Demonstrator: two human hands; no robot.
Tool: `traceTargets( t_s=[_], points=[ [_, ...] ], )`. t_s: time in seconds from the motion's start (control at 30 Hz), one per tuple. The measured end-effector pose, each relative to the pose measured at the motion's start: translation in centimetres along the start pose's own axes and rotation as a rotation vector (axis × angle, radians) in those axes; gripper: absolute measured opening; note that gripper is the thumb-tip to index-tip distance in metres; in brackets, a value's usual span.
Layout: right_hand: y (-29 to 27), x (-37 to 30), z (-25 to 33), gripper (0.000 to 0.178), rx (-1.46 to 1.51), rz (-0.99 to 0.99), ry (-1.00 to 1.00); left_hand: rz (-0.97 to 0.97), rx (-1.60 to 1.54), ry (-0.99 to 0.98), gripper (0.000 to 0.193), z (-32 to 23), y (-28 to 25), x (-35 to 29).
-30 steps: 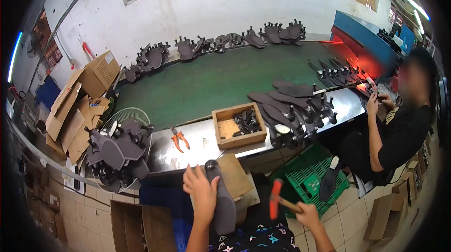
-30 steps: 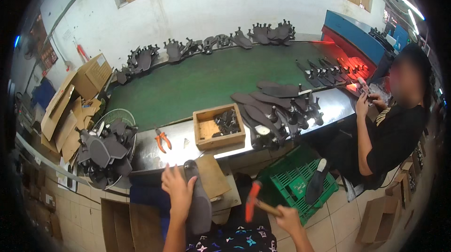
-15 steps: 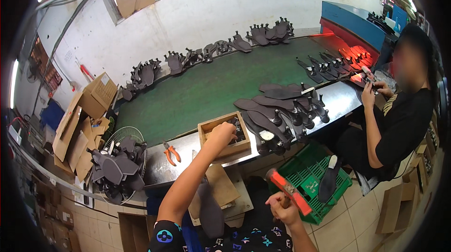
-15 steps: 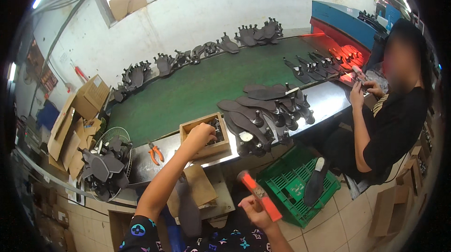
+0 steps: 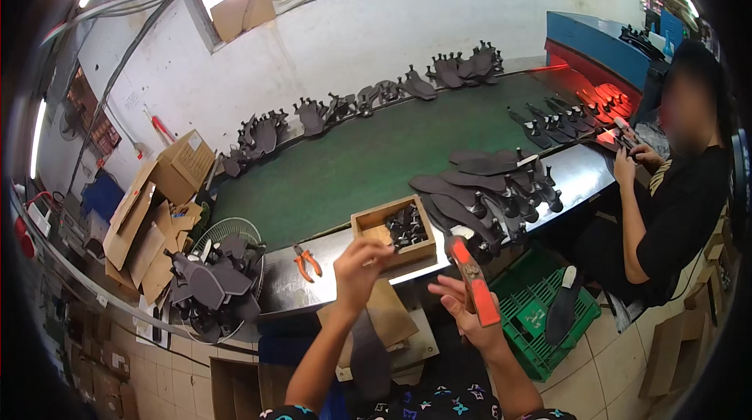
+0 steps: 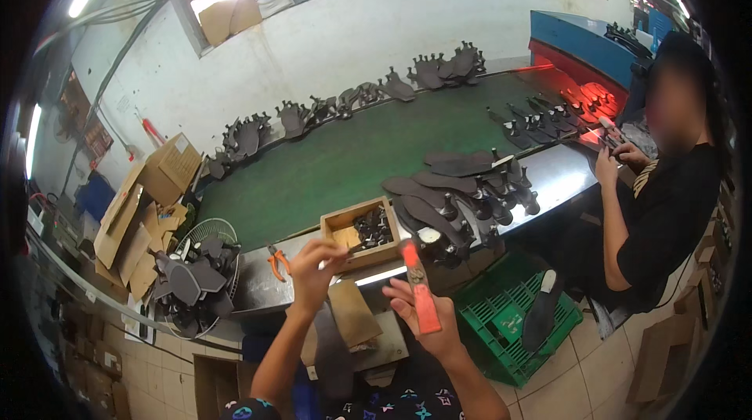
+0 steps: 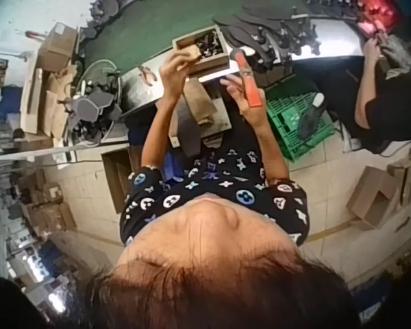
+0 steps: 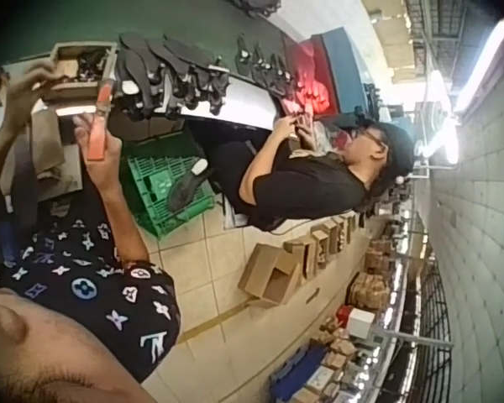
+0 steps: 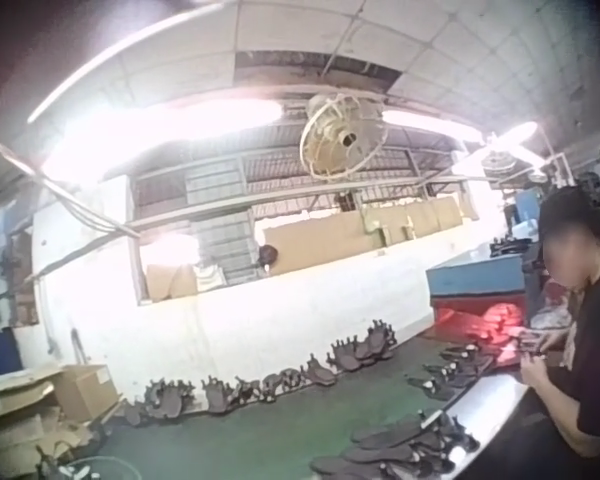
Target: Assemble shoe components by hammering and fitting pieces together.
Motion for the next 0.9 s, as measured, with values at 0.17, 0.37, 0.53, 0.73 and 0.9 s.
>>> traceTargets(
  t_s=[0.17, 0.37, 0.53, 0.73, 0.9],
  points=[
    [5.5, 0.2, 3.6, 0.04, 0.271, 0.216, 0.07, -0.244, 0.047, 0.28, 0.023, -5.8, -3.5, -7.2],
    [8.7, -0.4, 5.2, 0.032, 0.2, 0.332, 0.21, -0.275, 0.263, 0.434, 0.031, -6.2, -6.3, -11.2],
    [10.4, 1.4, 2.2, 0.014, 0.189, 0.282, 0.12, -0.388, 0.375, -0.217, 0.028, 0.2, -7.3, -11.0],
    [12.5, 5.1, -4.5, 0.025, -0.014, 0.367, 0.071, 0.009, 0.196, -0.378, 0.029, 8.1, -4.7, -10.9],
    [13.6, 5.7, -8.2, 0.028, -0.144, 0.509, 0.096, -0.094, -0.001, -0.472, 0.026, 8.8, -5.3, -12.2]
  ],
)
Point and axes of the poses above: each hand's wrist, its own x-axis towards the middle knuckle, its own y-axis out of the palm, z = x × y, the point moved 3 cm from there along x, towards the middle knuckle, and after that the axes turned 6 degrees about -y, right-handed, at the moved point
